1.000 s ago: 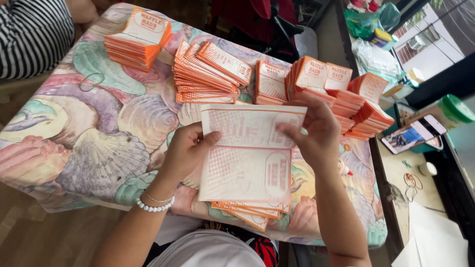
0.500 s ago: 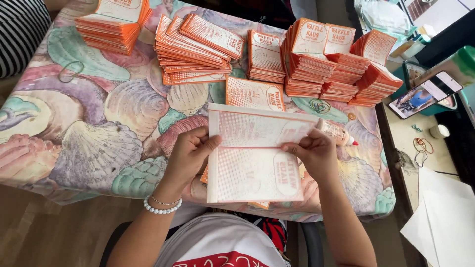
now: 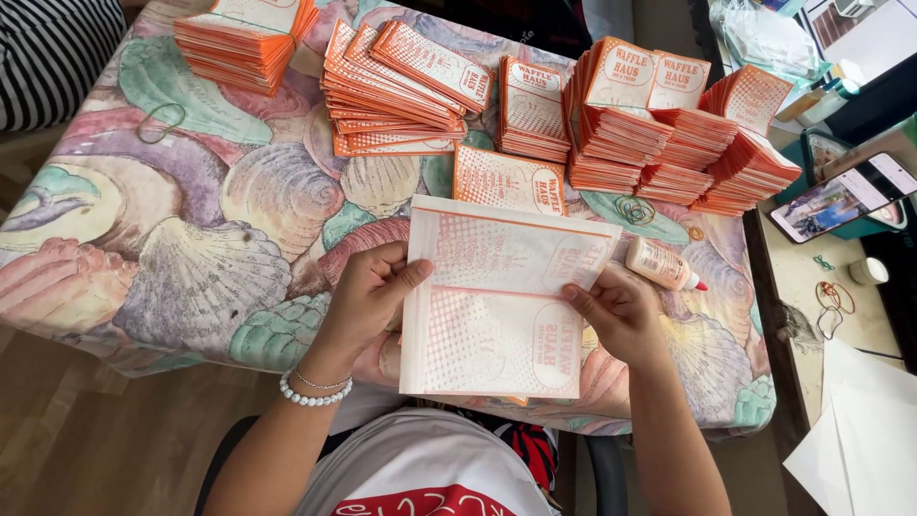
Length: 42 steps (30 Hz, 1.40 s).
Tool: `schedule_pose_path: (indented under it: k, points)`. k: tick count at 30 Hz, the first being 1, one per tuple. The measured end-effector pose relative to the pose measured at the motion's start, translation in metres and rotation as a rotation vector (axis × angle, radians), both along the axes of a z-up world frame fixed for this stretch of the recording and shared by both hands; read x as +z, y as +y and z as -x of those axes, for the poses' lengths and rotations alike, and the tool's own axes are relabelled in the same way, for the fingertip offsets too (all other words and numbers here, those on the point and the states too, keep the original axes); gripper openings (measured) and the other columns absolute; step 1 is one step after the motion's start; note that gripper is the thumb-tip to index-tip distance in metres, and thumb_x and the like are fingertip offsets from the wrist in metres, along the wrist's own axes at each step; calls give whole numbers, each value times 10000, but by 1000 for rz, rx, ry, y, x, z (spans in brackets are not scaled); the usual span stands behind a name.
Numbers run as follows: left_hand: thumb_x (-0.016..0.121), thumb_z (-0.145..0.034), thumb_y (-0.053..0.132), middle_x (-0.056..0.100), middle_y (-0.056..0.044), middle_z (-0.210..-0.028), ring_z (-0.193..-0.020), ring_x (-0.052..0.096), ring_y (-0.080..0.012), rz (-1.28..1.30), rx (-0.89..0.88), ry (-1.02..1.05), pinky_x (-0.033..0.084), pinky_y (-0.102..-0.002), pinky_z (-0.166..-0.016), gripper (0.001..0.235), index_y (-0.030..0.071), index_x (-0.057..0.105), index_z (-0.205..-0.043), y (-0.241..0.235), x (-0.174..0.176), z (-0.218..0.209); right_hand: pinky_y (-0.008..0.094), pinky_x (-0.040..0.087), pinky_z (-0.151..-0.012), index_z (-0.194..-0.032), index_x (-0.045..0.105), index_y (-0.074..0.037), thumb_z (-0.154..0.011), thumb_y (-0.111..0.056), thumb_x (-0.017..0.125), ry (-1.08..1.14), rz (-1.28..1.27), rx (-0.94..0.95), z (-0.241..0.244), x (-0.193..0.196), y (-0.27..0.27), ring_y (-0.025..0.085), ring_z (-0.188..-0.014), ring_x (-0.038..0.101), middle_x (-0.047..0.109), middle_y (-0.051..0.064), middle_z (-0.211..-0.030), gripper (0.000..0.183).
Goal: Organizing and unfolding stacks of orange paper bags on a table into neat piles.
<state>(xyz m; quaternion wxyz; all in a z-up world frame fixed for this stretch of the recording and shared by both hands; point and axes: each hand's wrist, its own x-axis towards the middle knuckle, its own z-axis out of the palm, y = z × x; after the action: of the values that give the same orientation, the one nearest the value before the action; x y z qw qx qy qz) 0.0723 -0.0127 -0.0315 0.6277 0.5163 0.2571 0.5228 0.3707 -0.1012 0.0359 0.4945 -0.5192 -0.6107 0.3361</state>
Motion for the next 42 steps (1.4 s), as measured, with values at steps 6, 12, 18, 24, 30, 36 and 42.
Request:
schedule_pose_path:
  k: [6, 12, 18, 24, 30, 36, 42]
  points:
    - [670, -975, 87, 649, -25, -632, -618, 546, -37, -14, 68, 64, 466, -148, -564, 113, -14, 713, -950, 10, -26, 15, 236, 556, -632, -879, 714, 27, -980, -84, 736, -11, -9, -136, -43, -44, 7, 84, -611, 600, 639, 64, -613, 152]
    - [700, -996, 167, 637, -51, -665, -604, 557, -83, 6, 409, 170, 482, -206, -577, 171, 18, 683, -915, 25, -22, 68, 284, 490, -774, -837, 792, -107, -802, 15, 903, -137, -172, -453, -70, -84, -3, 66, -807, 551, 672, -7, -726, 168]
    - [701, -1062, 190, 307, 89, -674, -710, 276, -44, -5, 616, 309, 227, -220, -647, 511, 106, 348, -703, -2, 34, 93, 424, 539, -1092, -1074, 783, -114, -925, 135, 517, -553, -209, 112, -34, -62, -13, 382, -1393, 549, 720, 140, -1279, 393]
    - [699, -1023, 175, 411, 113, -711, -748, 344, -15, 41, 456, 309, 284, -185, -671, 376, 111, 475, -727, -9, 28, 59, 530, 188, -1295, -1611, 235, -39, -800, 99, 552, -531, 39, 556, -48, 14, -20, 366, -1604, 171, 246, 197, -1692, 882]
    - [700, -982, 169, 670, -7, -879, -875, 563, -72, 59, 324, 260, 475, -225, -789, 179, -9, 706, -1003, -13, 38, 41, 482, 235, -1337, -1616, 172, 12, -966, -190, 735, -57, -46, 511, -17, 29, -16, 319, -1596, 247, 203, 196, -1704, 883]
    - [708, -959, 210, 598, 44, -788, -781, 482, -39, 30, 241, 341, 392, -186, -674, 199, 36, 741, -1048, -12, 34, 27, 284, 662, -772, -1016, 763, 34, -739, 41, 857, 369, 95, -161, 22, -29, 19, 169, -859, 767, 800, 157, -959, 292]
    - [704, -953, 246, 342, 112, -647, -631, 269, -38, -13, 133, 397, 181, -215, -550, 392, 107, 505, -645, -12, 27, 32, 233, 619, -718, -892, 773, 30, -834, -13, 820, 361, 120, -125, 13, -39, 19, 118, -799, 720, 789, 112, -878, 86]
